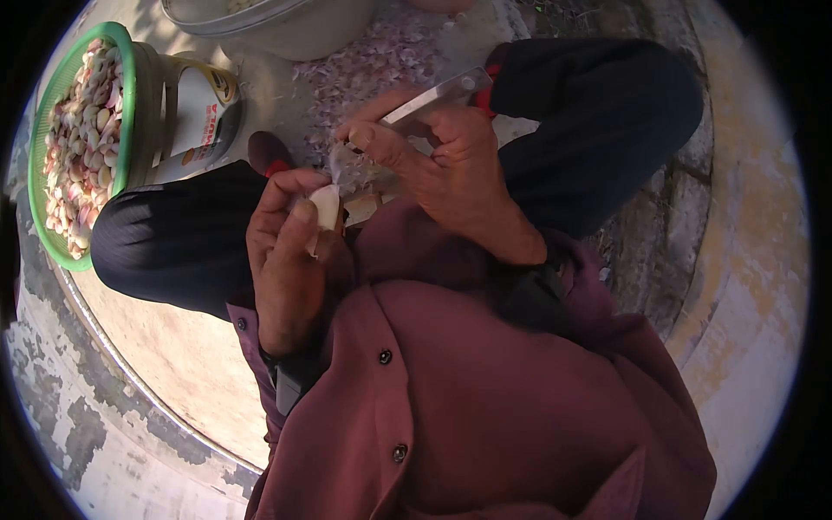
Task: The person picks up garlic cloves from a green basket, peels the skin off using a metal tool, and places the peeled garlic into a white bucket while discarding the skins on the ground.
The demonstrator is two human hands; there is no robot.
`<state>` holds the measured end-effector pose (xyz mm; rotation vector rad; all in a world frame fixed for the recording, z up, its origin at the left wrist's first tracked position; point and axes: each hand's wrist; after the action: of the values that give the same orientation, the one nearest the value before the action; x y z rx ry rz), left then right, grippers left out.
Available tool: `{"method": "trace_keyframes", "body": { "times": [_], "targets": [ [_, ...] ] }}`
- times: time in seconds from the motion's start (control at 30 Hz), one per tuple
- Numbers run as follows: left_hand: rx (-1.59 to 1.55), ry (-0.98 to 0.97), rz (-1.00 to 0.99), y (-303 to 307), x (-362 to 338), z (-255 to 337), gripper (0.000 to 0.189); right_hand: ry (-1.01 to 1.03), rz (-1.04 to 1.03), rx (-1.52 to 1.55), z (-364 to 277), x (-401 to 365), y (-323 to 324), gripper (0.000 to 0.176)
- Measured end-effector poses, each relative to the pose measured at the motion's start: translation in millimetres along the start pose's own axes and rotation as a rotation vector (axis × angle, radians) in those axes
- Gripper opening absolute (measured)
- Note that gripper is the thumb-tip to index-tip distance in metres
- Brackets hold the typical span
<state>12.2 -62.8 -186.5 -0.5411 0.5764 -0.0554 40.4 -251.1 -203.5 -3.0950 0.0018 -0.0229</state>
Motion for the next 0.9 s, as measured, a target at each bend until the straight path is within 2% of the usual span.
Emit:
{"method": "trace_keyframes", "body": {
  "times": [0.07,0.13,0.2,0.27,0.3,0.33,0.4,0.53,0.63,0.7,0.83,0.9],
  "targets": [
    [-0.066,-0.019,0.048,-7,1,1,0.025,0.076,0.194,-0.259,28,13,18,0.016],
    [-0.132,-0.044,0.110,-5,3,1,0.025,0.031,0.177,-0.275,19,16,20,0.016],
    [-0.182,0.040,0.066,5,7,-3,0.025,-0.015,0.169,-0.295,12,12,14,0.017],
    [-0.214,0.041,0.108,5,13,-9,0.026,0.118,-0.018,-0.046,6,3,1,0.020],
    [-0.245,0.046,0.158,4,13,-12,0.028,0.188,-0.108,-0.064,5,2,-1,0.023],
    [-0.245,0.048,0.158,2,12,-13,0.028,0.187,-0.107,-0.064,1,-2,-8,0.023],
    [-0.278,0.013,0.111,-3,10,-13,0.027,0.029,-0.051,0.174,-8,-6,-22,0.017],
    [-0.206,-0.021,0.135,-9,6,-8,0.026,0.129,-0.075,-0.014,-4,-6,-15,0.016],
    [-0.156,-0.040,0.126,-7,4,-6,0.024,0.043,-0.126,0.124,-2,-7,-11,0.020],
    [-0.133,-0.047,-0.006,1,6,-7,0.021,-0.146,-0.135,0.320,-3,-6,-10,0.020],
    [-0.207,0.016,0.039,1,4,-6,0.023,-0.138,-0.141,0.357,1,-8,-11,0.020],
    [-0.290,0.066,0.099,-3,2,-5,0.023,-0.043,-0.136,0.216,-3,-8,-12,0.019]
  ]
}}
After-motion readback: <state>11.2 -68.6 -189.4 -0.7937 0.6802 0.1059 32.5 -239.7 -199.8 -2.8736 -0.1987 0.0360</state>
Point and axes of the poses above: each hand's wrist, its own x-axis towards the middle knuckle, its own y-axis out of the back of the hand, z = x × y, and after that the axes turned 6 degrees about z, right-handed
